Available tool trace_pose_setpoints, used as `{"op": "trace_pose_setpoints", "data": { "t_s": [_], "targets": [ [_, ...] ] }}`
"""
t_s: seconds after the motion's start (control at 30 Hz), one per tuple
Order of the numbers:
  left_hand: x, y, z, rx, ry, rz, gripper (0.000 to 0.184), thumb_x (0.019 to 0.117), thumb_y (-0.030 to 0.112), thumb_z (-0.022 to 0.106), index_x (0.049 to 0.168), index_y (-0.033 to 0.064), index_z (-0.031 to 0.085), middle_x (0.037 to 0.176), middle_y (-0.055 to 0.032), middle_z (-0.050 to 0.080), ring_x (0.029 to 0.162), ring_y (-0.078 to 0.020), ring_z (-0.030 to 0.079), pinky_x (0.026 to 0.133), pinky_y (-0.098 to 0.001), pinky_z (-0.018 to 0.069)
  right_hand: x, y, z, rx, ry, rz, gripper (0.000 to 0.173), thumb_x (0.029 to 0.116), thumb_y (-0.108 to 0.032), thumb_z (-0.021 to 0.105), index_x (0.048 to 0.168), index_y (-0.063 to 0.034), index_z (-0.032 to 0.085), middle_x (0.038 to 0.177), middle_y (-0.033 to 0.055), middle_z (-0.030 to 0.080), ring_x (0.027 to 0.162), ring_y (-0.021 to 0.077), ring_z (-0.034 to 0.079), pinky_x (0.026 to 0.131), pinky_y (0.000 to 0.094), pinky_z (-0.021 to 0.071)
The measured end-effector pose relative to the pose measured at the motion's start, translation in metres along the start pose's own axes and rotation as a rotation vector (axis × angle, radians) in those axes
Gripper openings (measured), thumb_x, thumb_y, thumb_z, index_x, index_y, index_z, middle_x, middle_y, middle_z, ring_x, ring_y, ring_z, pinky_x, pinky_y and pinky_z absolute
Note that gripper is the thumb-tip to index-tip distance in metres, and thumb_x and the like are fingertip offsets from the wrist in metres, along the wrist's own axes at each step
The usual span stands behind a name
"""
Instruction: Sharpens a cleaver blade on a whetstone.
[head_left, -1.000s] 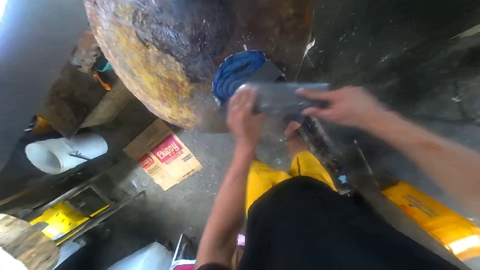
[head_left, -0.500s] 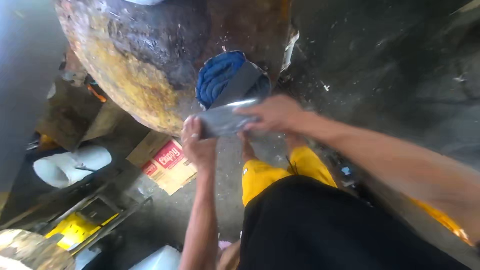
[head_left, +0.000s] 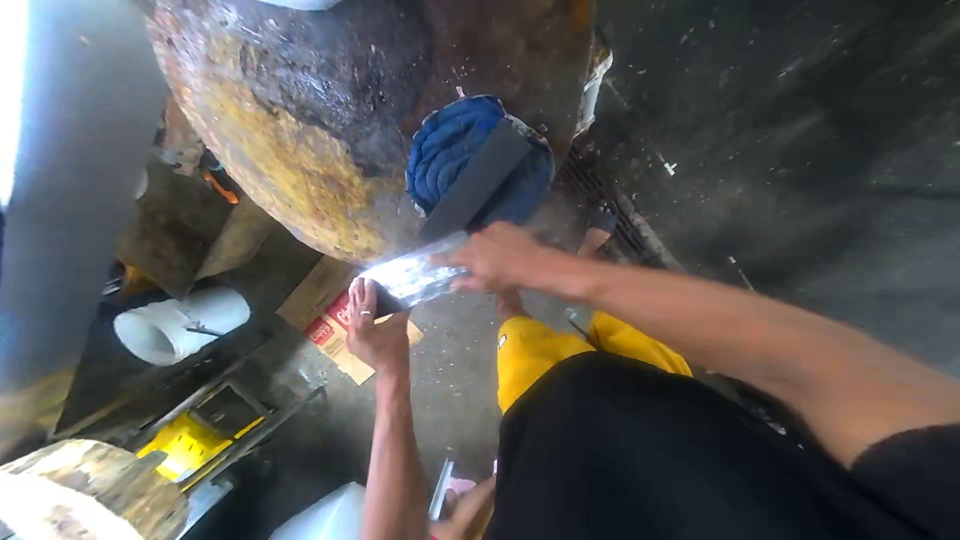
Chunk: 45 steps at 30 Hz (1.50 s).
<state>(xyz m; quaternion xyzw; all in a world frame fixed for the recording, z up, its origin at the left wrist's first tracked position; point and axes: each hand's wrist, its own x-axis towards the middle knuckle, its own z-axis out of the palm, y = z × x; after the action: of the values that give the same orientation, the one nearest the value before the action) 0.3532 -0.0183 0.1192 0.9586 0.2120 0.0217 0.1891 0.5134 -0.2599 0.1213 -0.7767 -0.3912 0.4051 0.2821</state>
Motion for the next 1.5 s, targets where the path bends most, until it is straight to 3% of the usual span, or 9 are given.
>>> {"op": "trace_pose_setpoints", "data": {
  "t_s": [0.17,0.27,0.53,0.63,0.83,1.13,1.23,1.4,1.5],
  "targets": [
    [0.043,0.186,0.093,-0.197,-0.015,0.298,0.06,0.0705,0.02,0.09,0.126,0.0062,0.072,0.139,-0.0149,0.065,0.135,-0.0304,0.057,0.117,-0.0451,0.0435,-0.162,0.108,-0.06,-0.077,0.236,0.461,0.058,0.0947,-0.074,0.05,0.151,-0.0611,0.038,0.098,0.0186,0.075,0.084,0.0468,0.07,0.068,0.072,0.0507],
    [0.065,0.248,0.136,-0.298,-0.026,0.433,0.064,0.0722,0.024,0.09,0.132,0.0123,0.07,0.144,-0.0051,0.063,0.14,-0.0216,0.053,0.121,-0.0415,0.0362,-0.212,0.133,-0.092,-0.141,0.398,0.592,0.064,0.0912,-0.074,0.057,0.15,-0.0524,0.046,0.1,0.032,0.071,0.084,0.0597,0.066,0.066,0.079,0.0439],
    [-0.001,-0.028,-0.002,0.025,-0.024,-0.004,0.063,0.0806,0.033,0.087,0.137,0.0136,0.066,0.15,-0.0078,0.057,0.14,-0.0232,0.054,0.115,-0.0498,0.0448,0.014,-0.013,0.01,-0.034,0.0,0.06,0.053,0.1013,-0.057,0.052,0.152,-0.0462,0.046,0.095,0.012,0.075,0.087,0.0363,0.071,0.077,0.0608,0.0532],
    [0.012,0.041,0.017,-0.064,-0.036,0.057,0.059,0.0804,0.02,0.084,0.134,0.0041,0.066,0.148,-0.0174,0.057,0.14,-0.033,0.052,0.117,-0.0524,0.0416,-0.031,0.024,-0.005,-0.044,0.069,0.136,0.055,0.1004,-0.061,0.05,0.154,-0.0493,0.041,0.096,0.0131,0.075,0.086,0.0384,0.071,0.075,0.0639,0.0542],
    [0.058,0.246,0.122,-0.269,-0.079,0.392,0.06,0.0725,0.022,0.088,0.129,0.0134,0.072,0.141,-0.004,0.065,0.138,-0.0204,0.055,0.119,-0.0411,0.0385,-0.215,0.121,-0.088,-0.178,0.359,0.589,0.063,0.0935,-0.071,0.056,0.152,-0.05,0.046,0.098,0.0306,0.072,0.082,0.0586,0.067,0.066,0.0781,0.0457],
    [0.001,-0.013,-0.015,0.041,-0.074,-0.076,0.061,0.0803,0.03,0.086,0.136,0.0132,0.066,0.15,-0.0076,0.057,0.141,-0.0248,0.052,0.115,-0.0527,0.0446,0.019,-0.014,0.0,-0.058,-0.003,-0.002,0.053,0.1019,-0.062,0.045,0.151,-0.0428,0.05,0.1,0.0109,0.075,0.091,0.0353,0.07,0.078,0.0602,0.0531],
    [0.01,0.054,0.017,-0.062,-0.033,0.012,0.057,0.0799,0.022,0.086,0.131,0.0046,0.068,0.145,-0.0167,0.059,0.139,-0.0321,0.053,0.116,-0.0509,0.0427,-0.031,0.028,-0.019,-0.057,0.05,0.116,0.052,0.1023,-0.063,0.044,0.152,-0.0498,0.044,0.098,0.0123,0.075,0.089,0.0371,0.071,0.077,0.063,0.0531],
    [0.06,0.228,0.115,-0.158,-0.055,0.333,0.059,0.074,0.025,0.087,0.13,0.0153,0.072,0.142,-0.0035,0.064,0.138,-0.0208,0.055,0.12,-0.0406,0.038,-0.188,0.131,-0.08,-0.182,0.352,0.495,0.053,0.0993,-0.067,0.049,0.151,-0.0528,0.046,0.093,0.0257,0.074,0.078,0.0536,0.068,0.065,0.075,0.048],
    [0.06,0.208,0.107,-0.185,-0.09,0.312,0.059,0.0776,0.028,0.086,0.134,0.02,0.07,0.146,0.0025,0.061,0.141,-0.016,0.051,0.12,-0.0386,0.0386,-0.169,0.118,-0.084,-0.195,0.329,0.506,0.054,0.0977,-0.067,0.05,0.149,-0.0495,0.05,0.098,0.0279,0.074,0.084,0.0559,0.068,0.068,0.0767,0.0471]
  ]
}}
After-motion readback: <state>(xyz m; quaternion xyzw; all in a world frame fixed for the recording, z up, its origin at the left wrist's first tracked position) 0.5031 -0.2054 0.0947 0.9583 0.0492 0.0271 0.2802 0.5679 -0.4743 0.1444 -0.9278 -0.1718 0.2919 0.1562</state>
